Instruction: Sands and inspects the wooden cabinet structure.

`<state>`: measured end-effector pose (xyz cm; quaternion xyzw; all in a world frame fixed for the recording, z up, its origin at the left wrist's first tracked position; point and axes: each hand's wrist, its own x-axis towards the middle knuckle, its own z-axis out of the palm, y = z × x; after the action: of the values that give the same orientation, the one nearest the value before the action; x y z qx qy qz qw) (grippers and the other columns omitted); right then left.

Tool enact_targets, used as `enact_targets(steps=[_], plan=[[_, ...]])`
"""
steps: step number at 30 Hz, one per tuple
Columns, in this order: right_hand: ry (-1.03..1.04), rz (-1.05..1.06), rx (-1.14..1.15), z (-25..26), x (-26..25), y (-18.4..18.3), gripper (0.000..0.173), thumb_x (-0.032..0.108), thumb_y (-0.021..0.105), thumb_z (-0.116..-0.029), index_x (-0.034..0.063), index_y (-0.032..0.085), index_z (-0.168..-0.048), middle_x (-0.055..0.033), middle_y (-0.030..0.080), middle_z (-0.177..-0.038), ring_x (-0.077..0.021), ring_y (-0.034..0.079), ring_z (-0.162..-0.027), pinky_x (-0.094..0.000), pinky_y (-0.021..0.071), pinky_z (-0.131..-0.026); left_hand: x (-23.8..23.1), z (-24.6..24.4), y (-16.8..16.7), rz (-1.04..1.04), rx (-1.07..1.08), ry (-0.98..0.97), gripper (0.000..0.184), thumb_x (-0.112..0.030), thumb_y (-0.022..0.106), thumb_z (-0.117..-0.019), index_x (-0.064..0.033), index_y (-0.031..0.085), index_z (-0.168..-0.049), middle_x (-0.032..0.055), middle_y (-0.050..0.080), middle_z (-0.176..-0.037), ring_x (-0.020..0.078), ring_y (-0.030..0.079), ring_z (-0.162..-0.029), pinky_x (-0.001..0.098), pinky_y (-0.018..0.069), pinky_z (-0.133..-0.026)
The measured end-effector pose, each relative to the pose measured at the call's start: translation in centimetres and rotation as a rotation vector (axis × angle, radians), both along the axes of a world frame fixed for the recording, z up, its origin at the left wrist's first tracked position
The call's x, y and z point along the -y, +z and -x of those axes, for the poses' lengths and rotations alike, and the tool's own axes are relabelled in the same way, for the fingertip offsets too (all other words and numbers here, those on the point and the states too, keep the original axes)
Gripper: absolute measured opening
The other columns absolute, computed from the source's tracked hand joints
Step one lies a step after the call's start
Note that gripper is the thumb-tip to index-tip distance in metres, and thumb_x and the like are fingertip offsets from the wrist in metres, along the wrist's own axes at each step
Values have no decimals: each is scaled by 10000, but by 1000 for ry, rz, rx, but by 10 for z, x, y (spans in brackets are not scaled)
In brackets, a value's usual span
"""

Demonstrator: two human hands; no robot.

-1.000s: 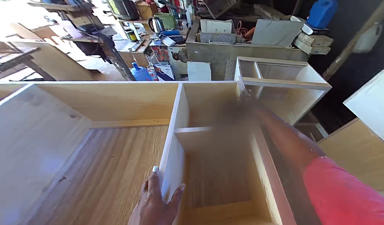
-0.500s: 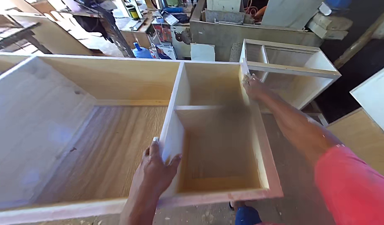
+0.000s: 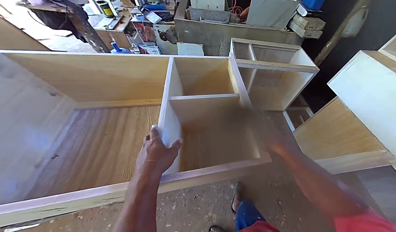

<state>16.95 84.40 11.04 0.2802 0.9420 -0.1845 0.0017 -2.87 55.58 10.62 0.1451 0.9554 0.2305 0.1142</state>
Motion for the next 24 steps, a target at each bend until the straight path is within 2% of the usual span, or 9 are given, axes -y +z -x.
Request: enact_targets(steps=[2,5,7,11,14,16,18,20,24], plan=[[-32,-20,-59,57,-38,-7,617,486,222,-1093,182,298,-1625,-5,201,-1711,-259,141,-1583,-650,185,-1221,0,0,0,0,10,5,997,-481,773,-880,-55,238,-1604,327,457,-1471,513,540,-1267,702,441,-1004],[-41,-36,-116,130,-87,-10,629,454,224,-1094,104,321,-1607,-78,209,-1705,-288,160,-1578,-560,192,-1254,-3,2,1,31,-1,12,979,-491,761,-886,-53,252,-1599,331,470,-1453,505,551,-1256,693,449,-997],[-46,-13,-132,150,-100,-8,638,446,220,-1100,69,305,-1607,-101,189,-1707,-299,153,-1579,-541,183,-1261,-4,0,2,39,-5,23,951,-468,762,-896,-45,268,-1589,335,480,-1436,515,550,-1248,700,448,-987],[41,-5,-195,97,-75,-14,617,462,204,-1099,136,356,-1601,-43,232,-1701,-266,162,-1579,-551,163,-1265,0,-5,2,29,-1,25,935,-452,756,-903,-48,263,-1588,337,482,-1432,522,543,-1254,710,445,-983],[124,-37,-157,-16,-6,-11,598,435,211,-1090,186,297,-1628,15,225,-1705,-225,128,-1585,-573,148,-1266,1,-3,-3,6,-20,11,934,-462,763,-892,-51,278,-1577,343,499,-1403,532,569,-1202,727,458,-942],[166,-71,-108,-82,38,-8,599,432,216,-1083,185,328,-1617,19,254,-1694,-210,115,-1587,-549,121,-1283,1,-3,-3,-11,-21,3,945,-464,762,-894,-47,267,-1583,355,497,-1391,547,568,-1190,739,454,-930],[181,-112,-95,-114,59,-8,590,439,220,-1091,179,386,-1594,16,325,-1666,-225,183,-1575,-555,151,-1274,0,-4,-3,-31,-9,3,953,-463,762,-896,-40,258,-1586,362,494,-1391,552,562,-1195,739,449,-938],[174,-121,-48,-107,58,-4,591,444,217,-1091,180,406,-1585,19,338,-1660,-224,195,-1572,-547,161,-1271,0,-3,-4,-29,-4,7,961,-470,755,-898,-44,245,-1592,359,492,-1396,550,560,-1201,735,453,-938],[155,-78,56,-26,17,6,597,448,230,-1095,176,319,-1619,-5,227,-1703,-237,106,-1588,-585,100,-1258,-2,-2,-3,-24,-10,17,945,-466,756,-898,-53,259,-1588,358,482,-1407,561,573,-1171,746,461,-911]])
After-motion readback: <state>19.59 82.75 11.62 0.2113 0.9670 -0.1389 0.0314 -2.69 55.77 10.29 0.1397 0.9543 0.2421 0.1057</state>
